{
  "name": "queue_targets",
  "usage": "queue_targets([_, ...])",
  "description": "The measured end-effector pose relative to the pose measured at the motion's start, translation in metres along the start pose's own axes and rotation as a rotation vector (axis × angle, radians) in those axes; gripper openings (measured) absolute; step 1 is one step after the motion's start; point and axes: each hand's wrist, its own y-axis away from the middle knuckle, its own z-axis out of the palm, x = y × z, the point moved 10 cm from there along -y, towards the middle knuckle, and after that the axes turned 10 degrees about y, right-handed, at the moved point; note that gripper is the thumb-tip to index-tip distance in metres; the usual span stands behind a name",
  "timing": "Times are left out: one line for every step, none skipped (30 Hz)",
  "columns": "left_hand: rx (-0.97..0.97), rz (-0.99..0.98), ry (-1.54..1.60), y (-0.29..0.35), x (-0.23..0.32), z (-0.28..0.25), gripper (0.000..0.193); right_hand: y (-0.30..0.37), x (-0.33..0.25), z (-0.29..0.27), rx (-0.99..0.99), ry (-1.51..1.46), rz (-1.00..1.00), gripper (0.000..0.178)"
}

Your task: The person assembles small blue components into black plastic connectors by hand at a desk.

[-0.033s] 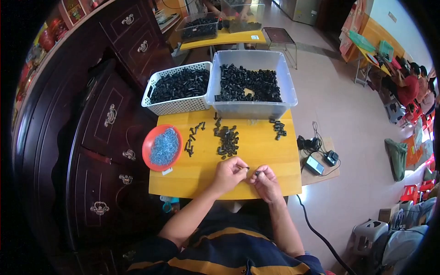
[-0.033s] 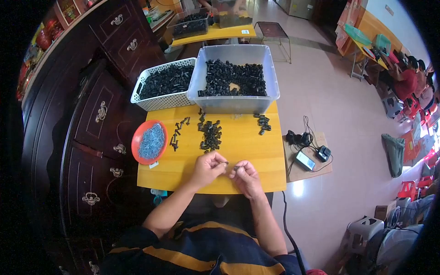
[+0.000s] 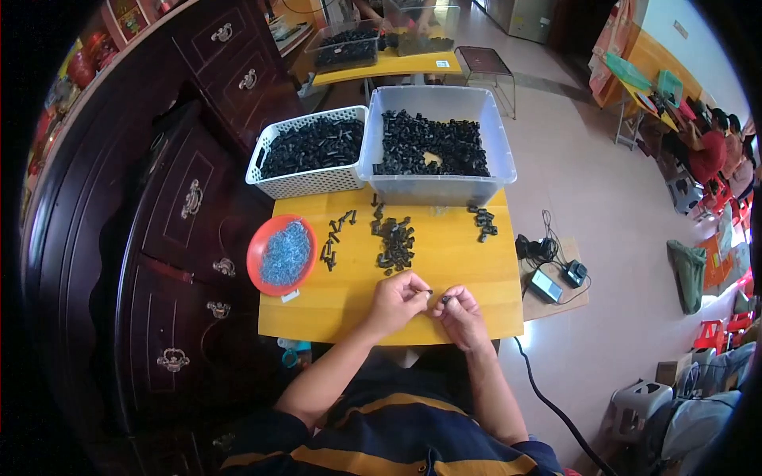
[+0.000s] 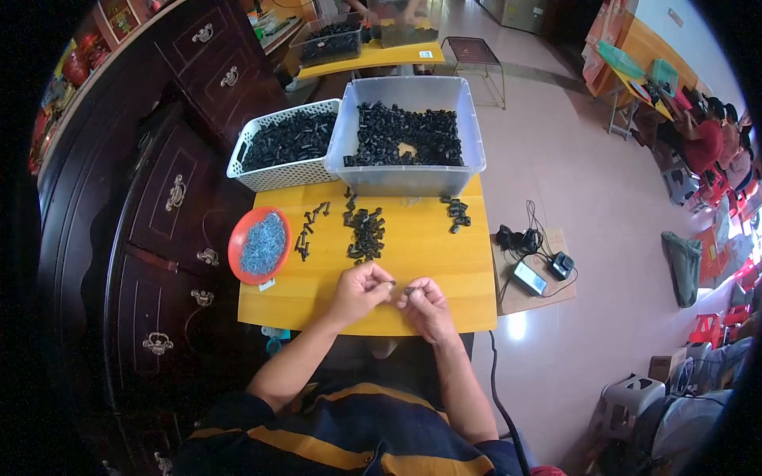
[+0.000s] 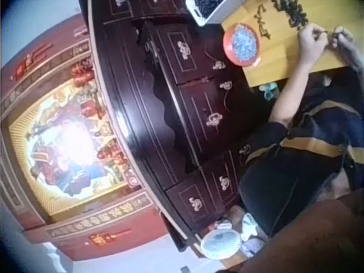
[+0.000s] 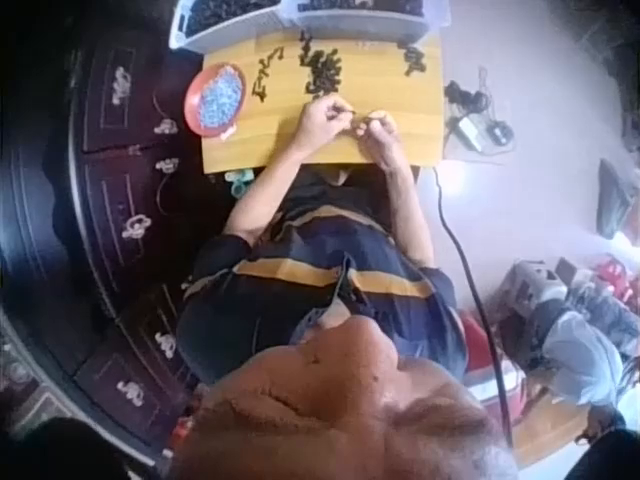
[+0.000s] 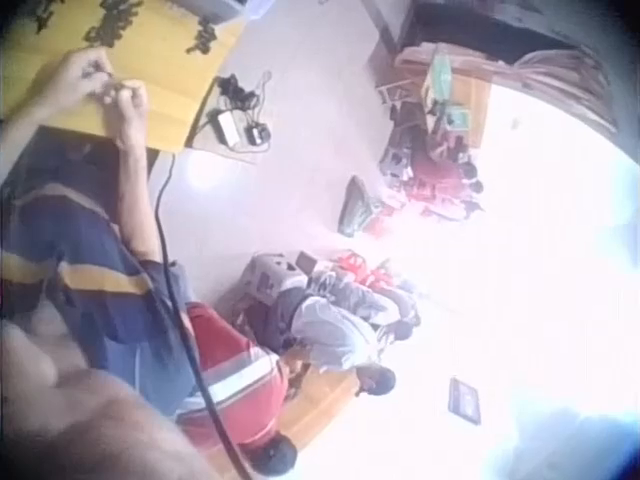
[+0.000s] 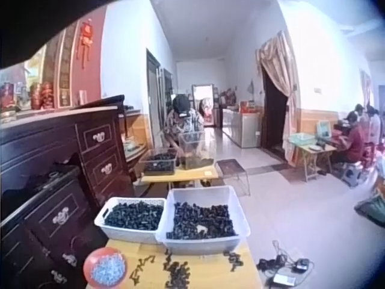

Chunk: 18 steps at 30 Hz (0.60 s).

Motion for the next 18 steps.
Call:
queue_targets([-0.025, -0.024, 0.053, 0.0013, 0.0007, 0.003, 0.004, -0.0002, -0.001, -0.0005, 0.006, 0.046, -0.001, 0.013])
queue_targets([-0.05, -0.047, 0.105, 0.0023, 0.0012, 0.0059, 0.005, -0.0003, -0.0015, -0.0017, 0.013, 0.092, -0.004, 0.013])
queue_targets([-0.049, -0.052, 0.104, 0.0036, 0.003, 0.0049, 0.005, 0.0, 0.0007, -0.0034, 0.015, 0.089, 0.0, 0.013])
queue_targets([-0.065, -0.068, 0.15, 0.0047, 0.0038, 0.0057, 0.007, 0.0003, 0.0023, -0.0065, 0.025, 0.13, -0.008, 0.013])
queue_targets([-0.083, -0.084, 0.196, 0.0052, 0.0036, 0.0066, 0.009, 0.0006, 0.0031, -0.0088, 0.035, 0.172, -0.016, 0.014])
queue_targets([-0.083, -0.089, 0.196, 0.0057, 0.0027, 0.0051, 0.009, 0.0011, 0.0046, -0.009, 0.039, 0.169, -0.014, 0.014])
queue_targets([-0.097, -0.104, 0.196, 0.0064, 0.0009, 0.0052, 0.011, 0.0009, 0.005, -0.0084, 0.038, 0.194, -0.017, 0.014])
queue_targets([-0.111, -0.118, 0.197, 0.0069, -0.0012, 0.0057, 0.013, 0.0006, 0.0051, -0.0079, 0.036, 0.219, -0.02, 0.014])
queue_targets([-0.112, -0.123, 0.197, 0.0071, -0.0024, 0.0048, 0.013, -0.0001, 0.0057, -0.0081, 0.04, 0.216, -0.019, 0.014])
queue_targets([-0.13, -0.122, 0.218, 0.0076, -0.0029, 0.0057, 0.014, -0.001, 0.0051, -0.0072, 0.033, 0.243, -0.027, 0.014])
queue_targets([-0.148, -0.121, 0.239, 0.0081, -0.0031, 0.0065, 0.014, -0.0017, 0.0048, -0.0064, 0.026, 0.27, -0.035, 0.013])
queue_targets([-0.149, -0.125, 0.24, 0.0078, -0.0028, 0.0066, 0.014, -0.002, 0.0049, -0.0075, 0.03, 0.269, -0.034, 0.013])
queue_targets([-0.159, -0.126, 0.244, 0.0079, -0.0012, 0.0077, 0.014, -0.0021, 0.0045, -0.0077, 0.028, 0.297, -0.038, 0.014])
queue_targets([-0.169, -0.127, 0.248, 0.0079, 0.0005, 0.0089, 0.014, -0.0021, 0.0044, -0.0077, 0.025, 0.325, -0.042, 0.014])
queue_targets([-0.169, -0.129, 0.249, 0.0077, 0.0019, 0.0089, 0.014, -0.0023, 0.0047, -0.0073, 0.026, 0.324, -0.04, 0.014])
queue_targets([-0.175, -0.126, 0.229, 0.0075, 0.0036, 0.0096, 0.013, -0.0021, 0.004, -0.0068, 0.034, 0.326, -0.047, 0.013])
queue_targets([-0.182, -0.123, 0.209, 0.0073, 0.0047, 0.0101, 0.013, -0.0019, 0.0035, -0.007, 0.042, 0.328, -0.053, 0.013])
queue_targets([-0.18, -0.125, 0.209, 0.0073, 0.0054, 0.0096, 0.013, -0.0022, 0.0041, -0.0069, 0.041, 0.327, -0.051, 0.013])
